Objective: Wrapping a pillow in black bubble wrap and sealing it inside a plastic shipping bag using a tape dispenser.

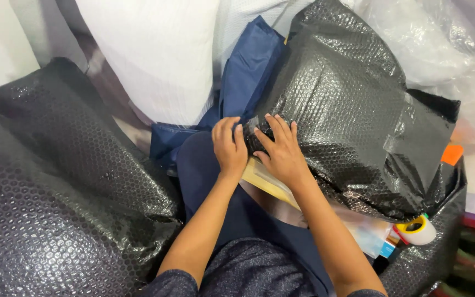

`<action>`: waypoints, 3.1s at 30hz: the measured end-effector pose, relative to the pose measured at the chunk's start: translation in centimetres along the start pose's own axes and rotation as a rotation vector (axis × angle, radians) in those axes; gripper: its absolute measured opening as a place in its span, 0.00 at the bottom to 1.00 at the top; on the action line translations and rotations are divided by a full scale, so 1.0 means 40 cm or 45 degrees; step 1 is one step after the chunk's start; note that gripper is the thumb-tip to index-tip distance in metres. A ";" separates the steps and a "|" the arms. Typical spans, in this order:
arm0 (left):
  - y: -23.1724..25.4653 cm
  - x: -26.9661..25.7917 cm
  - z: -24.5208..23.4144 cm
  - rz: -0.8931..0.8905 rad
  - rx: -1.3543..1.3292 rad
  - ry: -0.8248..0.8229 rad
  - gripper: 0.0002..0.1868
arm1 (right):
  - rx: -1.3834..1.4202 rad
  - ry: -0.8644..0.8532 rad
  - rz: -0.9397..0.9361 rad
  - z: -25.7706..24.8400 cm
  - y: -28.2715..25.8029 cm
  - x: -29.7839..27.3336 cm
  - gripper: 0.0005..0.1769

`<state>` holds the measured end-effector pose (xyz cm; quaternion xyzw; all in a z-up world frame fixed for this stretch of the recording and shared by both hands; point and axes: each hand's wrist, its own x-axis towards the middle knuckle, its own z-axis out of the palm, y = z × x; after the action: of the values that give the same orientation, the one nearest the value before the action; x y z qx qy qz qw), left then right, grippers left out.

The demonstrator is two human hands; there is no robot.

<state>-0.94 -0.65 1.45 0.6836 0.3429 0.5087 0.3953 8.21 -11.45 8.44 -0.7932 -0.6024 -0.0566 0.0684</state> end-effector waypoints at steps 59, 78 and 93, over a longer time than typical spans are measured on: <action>-0.018 0.021 -0.003 -0.867 -0.198 -0.206 0.33 | 0.490 0.276 1.950 -0.055 0.633 -0.722 0.43; 0.079 -0.100 -0.035 -1.193 -0.566 -0.261 0.38 | 1.029 0.845 1.764 -0.122 0.496 -0.645 0.46; 0.250 -0.049 -0.005 -1.113 -0.540 -0.273 0.50 | 1.662 1.254 1.727 -0.053 0.485 -0.609 0.41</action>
<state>-0.95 -6.84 9.52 0.4289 0.4440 0.2808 0.7349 20.37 -40.06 5.55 -0.6624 0.1464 0.0127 0.7346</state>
